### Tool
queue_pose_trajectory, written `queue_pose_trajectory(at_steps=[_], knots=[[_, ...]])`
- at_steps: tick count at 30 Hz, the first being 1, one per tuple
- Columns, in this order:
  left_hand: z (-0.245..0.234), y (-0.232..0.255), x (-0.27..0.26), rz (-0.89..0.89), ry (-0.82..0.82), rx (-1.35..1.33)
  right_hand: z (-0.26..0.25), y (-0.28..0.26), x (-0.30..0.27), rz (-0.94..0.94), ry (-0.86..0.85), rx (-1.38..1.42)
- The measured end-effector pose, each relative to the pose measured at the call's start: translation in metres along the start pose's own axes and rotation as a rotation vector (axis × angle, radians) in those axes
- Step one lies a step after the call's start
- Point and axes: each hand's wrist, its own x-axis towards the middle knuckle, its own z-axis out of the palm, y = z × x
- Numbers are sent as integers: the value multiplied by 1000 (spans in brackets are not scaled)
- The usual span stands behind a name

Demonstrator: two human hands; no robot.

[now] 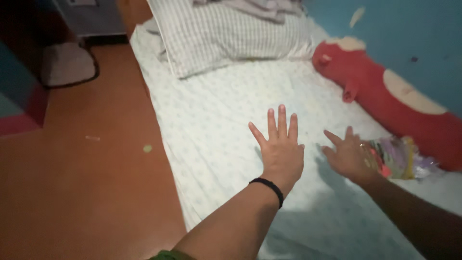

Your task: The person folds a white t-shirt and a striped top on a bed, then places them into a drawer. They also place packaged items into a drawer and wipe the exterior of a plastic drawer unit with a red cloth.

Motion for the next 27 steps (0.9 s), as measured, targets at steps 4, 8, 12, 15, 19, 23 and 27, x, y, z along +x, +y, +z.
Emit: queue_pose_trajectory(at_steps=[4,8,12,15,19,23,27], knots=[[34,34,-22,-40,-30,42,77,105,2,116,-210,-111],[37,62,-39,-94,-51,51,128,182,11,122,-420,-295],[41,75,-42,-78,-71,103,123,189,-1,52,-340,-7],[51,76,-41,-70,-140,107,109,107,-22,-328,-9,350],[62,68,-40,-62,-279,262,107,-16,-71,-301,-372,863],[51,43,-49,-254,-337,116,104,18,-41,-114,-209,1018],[39,33,-59,-265,-371,205,110,172,8,277,-54,729]])
